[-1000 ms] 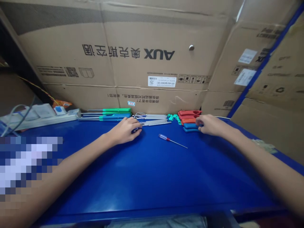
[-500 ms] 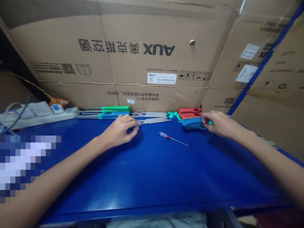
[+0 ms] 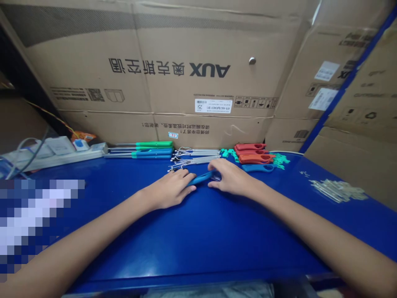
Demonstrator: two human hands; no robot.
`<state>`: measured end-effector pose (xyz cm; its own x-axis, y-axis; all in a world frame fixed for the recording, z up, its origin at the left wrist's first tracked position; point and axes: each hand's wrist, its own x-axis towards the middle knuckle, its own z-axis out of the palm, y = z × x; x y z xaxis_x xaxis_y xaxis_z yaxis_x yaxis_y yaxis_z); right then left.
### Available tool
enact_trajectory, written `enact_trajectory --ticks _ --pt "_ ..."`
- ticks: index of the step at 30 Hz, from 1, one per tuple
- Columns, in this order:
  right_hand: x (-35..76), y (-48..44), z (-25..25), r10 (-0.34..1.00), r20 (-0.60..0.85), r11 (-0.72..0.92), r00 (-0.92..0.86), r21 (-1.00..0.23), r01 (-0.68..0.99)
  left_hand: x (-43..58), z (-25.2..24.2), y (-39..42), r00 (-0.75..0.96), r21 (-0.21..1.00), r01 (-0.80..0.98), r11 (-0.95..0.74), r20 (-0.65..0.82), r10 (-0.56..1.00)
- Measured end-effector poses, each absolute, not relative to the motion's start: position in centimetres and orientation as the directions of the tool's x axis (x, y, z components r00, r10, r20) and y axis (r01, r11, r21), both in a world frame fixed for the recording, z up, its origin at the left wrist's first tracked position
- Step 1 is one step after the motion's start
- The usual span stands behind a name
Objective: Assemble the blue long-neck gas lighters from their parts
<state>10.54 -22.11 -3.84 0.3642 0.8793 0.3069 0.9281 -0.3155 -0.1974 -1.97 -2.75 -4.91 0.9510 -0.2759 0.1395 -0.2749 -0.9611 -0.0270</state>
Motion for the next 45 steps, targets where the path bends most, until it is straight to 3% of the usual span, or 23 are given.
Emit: enact_trajectory --ticks 4,8,11,14,17,22,31,35,39,42,45 --pt "12.6 -23.0 -4.8 0.788 0.116 -0.536 0.604 -0.354 0.767 -1.9 -4.6 -1.5 0.957 -0.027 -0.269 -0.963 0.105 -0.27" --pt "13.1 -23.4 -5.0 0.757 -0.008 -0.575 0.653 -0.482 0.661 -1.9 -4.2 -1.7 0.962 -0.013 -0.257 -0.966 0.095 -0.257" --pt "13.1 -23.6 -4.2 0.749 0.087 -0.524 0.657 -0.528 0.668 -2.1 -3.7 -1.7 0.965 -0.073 -0.247 -0.966 0.069 -0.252" --pt "13.0 -24.0 -3.2 0.609 0.243 -0.401 0.755 -0.727 0.557 -2.3 -3.1 -1.6 0.971 -0.126 -0.231 -0.965 0.042 -0.237" --pt "13.1 -24.1 -2.9 0.466 0.322 -0.16 0.824 -0.885 0.437 -2.5 -2.7 -1.6 0.98 -0.078 -0.193 -0.978 0.025 -0.195" --pt "13.2 -23.9 -3.2 0.352 0.436 -0.025 0.828 -0.88 0.474 -1.7 -3.5 -2.8 0.983 0.023 -0.171 -0.985 0.072 -0.169" --pt "13.9 -23.5 -2.9 0.175 0.277 0.12 0.945 -0.959 0.258 -1.7 -4.5 -2.5 0.982 0.191 -0.19 -0.963 0.042 -0.185" --pt "14.1 -23.5 -3.0 0.184 0.167 0.271 0.969 -0.956 0.114 -2.0 -4.2 -2.1 0.978 0.244 -0.209 -0.947 0.061 -0.199" --pt "14.0 -23.2 -3.7 0.276 0.124 0.332 0.953 -0.943 0.026 -2.0 -4.2 -2.2 0.977 0.258 -0.212 -0.943 0.079 -0.198" --pt "13.6 -22.9 -4.4 0.329 0.187 0.292 0.926 -0.952 0.089 -2.0 -4.4 -2.1 0.977 0.245 -0.209 -0.947 0.082 -0.195" --pt "12.7 -22.8 -4.8 0.394 0.396 0.228 0.829 -0.916 0.33 -2.0 -4.6 -2.1 0.974 0.23 -0.224 -0.947 0.092 -0.208"
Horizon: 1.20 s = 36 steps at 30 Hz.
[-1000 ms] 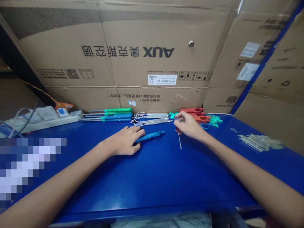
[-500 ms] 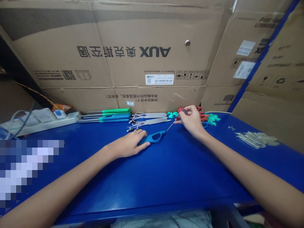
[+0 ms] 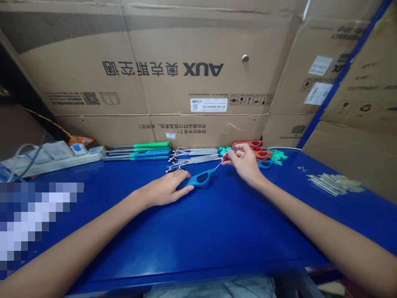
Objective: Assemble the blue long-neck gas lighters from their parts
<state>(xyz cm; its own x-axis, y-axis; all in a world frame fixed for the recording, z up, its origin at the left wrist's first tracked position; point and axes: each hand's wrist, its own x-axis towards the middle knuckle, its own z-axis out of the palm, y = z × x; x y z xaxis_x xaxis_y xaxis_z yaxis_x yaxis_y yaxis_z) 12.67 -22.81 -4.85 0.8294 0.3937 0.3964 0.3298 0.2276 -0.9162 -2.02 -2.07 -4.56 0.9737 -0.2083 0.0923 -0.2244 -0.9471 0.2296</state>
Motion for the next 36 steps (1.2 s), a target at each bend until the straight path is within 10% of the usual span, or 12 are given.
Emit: enact_trajectory --ticks 6,14,20,26,36 --pt "10.0 -23.2 -4.5 0.499 0.655 0.068 0.567 -0.682 0.728 -2.1 -4.4 -2.2 0.97 0.193 -0.224 -0.955 0.138 -0.2" --pt "11.0 -23.5 -4.5 0.484 0.647 0.06 0.589 -0.696 0.716 -1.7 -4.1 -1.6 0.923 0.216 -0.247 -0.945 0.351 -0.161" --pt "10.9 -23.6 -4.5 0.493 0.661 0.044 0.566 -0.668 0.743 -1.4 -4.2 -1.3 0.925 0.532 -0.178 -0.828 0.378 0.044" --pt "10.7 -23.7 -4.6 0.497 0.659 0.014 0.565 -0.657 0.754 -1.3 -3.7 -2.2 0.952 0.908 -0.196 -0.371 0.267 0.149" --pt "11.0 -23.9 -4.6 0.527 0.728 -0.061 0.439 -0.483 0.874 -2.1 -3.5 -3.9 0.98 0.983 -0.183 -0.022 0.184 0.068"
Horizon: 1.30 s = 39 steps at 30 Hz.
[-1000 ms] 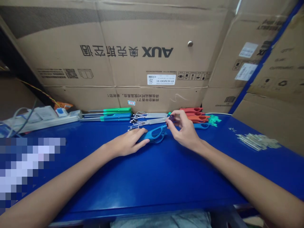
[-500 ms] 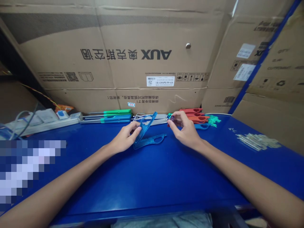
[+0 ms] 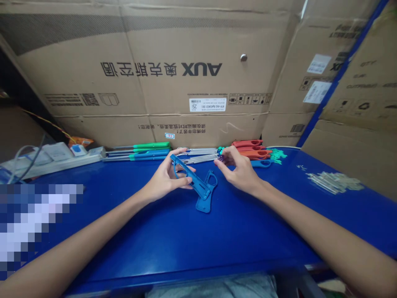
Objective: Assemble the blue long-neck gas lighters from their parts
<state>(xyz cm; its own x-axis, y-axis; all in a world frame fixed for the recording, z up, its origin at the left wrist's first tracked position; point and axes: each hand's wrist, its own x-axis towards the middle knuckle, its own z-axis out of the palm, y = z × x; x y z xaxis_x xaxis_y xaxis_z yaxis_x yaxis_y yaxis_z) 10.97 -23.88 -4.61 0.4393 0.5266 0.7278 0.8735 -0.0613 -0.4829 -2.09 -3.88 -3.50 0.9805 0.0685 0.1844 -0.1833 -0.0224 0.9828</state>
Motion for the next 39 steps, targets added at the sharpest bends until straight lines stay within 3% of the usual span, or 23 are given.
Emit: enact_trajectory --ticks 5,10,15,20,25,29,35,39 --pt "11.3 -24.1 -4.5 0.55 0.775 -0.103 0.313 -0.309 0.945 -2.6 -3.0 -4.0 0.982 0.981 -0.188 0.048 0.187 0.027" --pt "11.3 -24.2 -4.2 0.539 0.79 -0.146 0.292 -0.254 0.956 -2.8 -2.8 -4.4 0.989 0.985 -0.138 0.105 0.142 -0.034" --pt "11.2 -24.3 -4.0 0.519 0.789 -0.163 0.329 -0.286 0.944 -2.6 -3.0 -4.8 0.985 0.986 -0.165 -0.03 0.164 -0.05" --pt "11.2 -24.3 -3.9 0.49 0.776 -0.133 0.396 -0.383 0.914 -2.6 -3.4 -4.5 0.991 0.956 -0.134 -0.262 0.122 -0.062" --pt "11.5 -24.1 -4.0 0.456 0.768 -0.11 0.45 -0.453 0.884 -2.7 -3.0 -4.0 0.995 0.922 -0.088 -0.376 0.067 -0.068" --pt "11.7 -24.1 -4.2 0.437 0.752 -0.091 0.493 -0.508 0.857 -2.7 -2.6 -3.7 0.974 0.793 -0.164 -0.587 0.225 0.031" --pt "11.6 -24.1 -4.2 0.436 0.73 -0.067 0.526 -0.557 0.828 -2.7 -3.1 -3.5 0.991 0.653 -0.069 -0.754 0.131 0.023" --pt "11.5 -24.0 -4.2 0.437 0.73 -0.058 0.526 -0.56 0.826 -3.0 -3.3 -4.2 0.979 0.452 -0.167 -0.876 0.182 -0.093"
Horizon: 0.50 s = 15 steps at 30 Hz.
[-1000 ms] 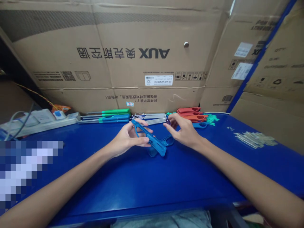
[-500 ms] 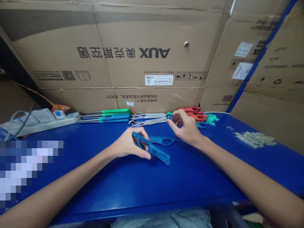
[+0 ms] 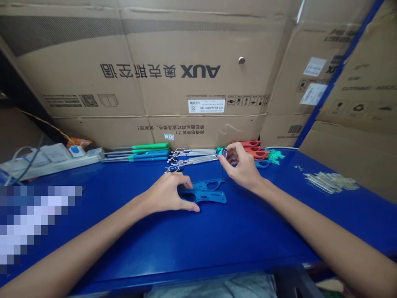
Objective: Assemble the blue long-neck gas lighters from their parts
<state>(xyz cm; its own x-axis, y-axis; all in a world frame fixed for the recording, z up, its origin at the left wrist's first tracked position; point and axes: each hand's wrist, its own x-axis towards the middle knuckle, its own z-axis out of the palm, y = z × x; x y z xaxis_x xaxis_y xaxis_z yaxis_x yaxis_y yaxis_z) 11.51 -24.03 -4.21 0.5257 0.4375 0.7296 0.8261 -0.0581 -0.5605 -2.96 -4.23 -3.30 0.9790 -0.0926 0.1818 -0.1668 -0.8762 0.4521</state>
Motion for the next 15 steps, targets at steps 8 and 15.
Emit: enact_trajectory --ticks 8,15 --pt "11.47 -24.06 -4.18 0.442 0.733 -0.055 0.517 -0.553 0.831 -2.87 -3.75 -4.45 0.938 0.236 -0.325 -0.916 0.208 -0.279" --pt "11.49 -24.08 -4.22 0.44 0.74 -0.056 0.508 -0.542 0.838 -3.06 -3.52 -4.2 0.901 0.196 -0.414 -0.889 0.225 -0.37"
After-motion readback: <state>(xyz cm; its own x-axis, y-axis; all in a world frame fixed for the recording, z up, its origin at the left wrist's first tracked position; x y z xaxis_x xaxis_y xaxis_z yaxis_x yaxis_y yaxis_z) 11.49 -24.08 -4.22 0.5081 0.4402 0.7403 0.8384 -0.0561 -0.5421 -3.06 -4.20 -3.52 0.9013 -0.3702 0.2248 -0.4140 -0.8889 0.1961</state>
